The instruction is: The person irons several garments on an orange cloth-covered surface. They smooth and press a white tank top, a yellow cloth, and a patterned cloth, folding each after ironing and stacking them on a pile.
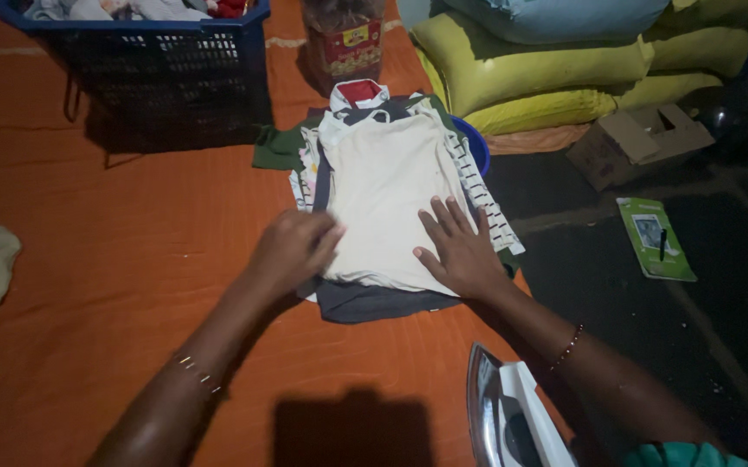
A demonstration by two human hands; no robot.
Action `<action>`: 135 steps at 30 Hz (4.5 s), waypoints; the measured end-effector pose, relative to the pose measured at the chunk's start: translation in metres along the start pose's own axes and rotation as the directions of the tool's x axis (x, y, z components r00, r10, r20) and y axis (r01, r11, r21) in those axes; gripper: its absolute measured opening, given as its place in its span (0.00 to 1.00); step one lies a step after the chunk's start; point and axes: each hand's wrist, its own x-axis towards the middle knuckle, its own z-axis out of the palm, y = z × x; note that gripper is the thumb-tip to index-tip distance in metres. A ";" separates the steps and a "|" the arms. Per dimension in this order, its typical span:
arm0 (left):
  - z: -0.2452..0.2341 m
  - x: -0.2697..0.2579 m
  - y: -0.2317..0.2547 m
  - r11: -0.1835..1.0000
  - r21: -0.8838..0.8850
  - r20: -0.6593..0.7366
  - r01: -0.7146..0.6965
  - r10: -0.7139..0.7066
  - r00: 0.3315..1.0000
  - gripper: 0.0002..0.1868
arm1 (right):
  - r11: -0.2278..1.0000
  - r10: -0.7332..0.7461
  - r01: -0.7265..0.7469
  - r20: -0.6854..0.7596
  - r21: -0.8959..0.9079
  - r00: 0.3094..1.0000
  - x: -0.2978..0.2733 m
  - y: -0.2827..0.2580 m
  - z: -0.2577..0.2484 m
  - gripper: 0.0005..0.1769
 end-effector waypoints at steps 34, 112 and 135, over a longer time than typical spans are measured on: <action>0.069 -0.044 -0.004 0.982 0.169 0.159 0.081 -0.109 0.981 0.59 | 0.988 0.006 0.009 0.097 -0.154 0.995 0.008 -0.018 -0.019 0.47; -0.047 -0.148 0.073 0.494 -0.799 0.242 0.342 -0.255 0.936 0.12 | 0.677 0.485 -0.546 0.259 0.493 0.835 -0.110 -0.222 -0.130 0.11; -0.064 -0.158 0.043 0.870 -0.114 0.568 0.480 -0.339 0.750 0.24 | 0.898 0.249 -0.316 0.240 0.306 0.938 -0.219 -0.255 -0.150 0.09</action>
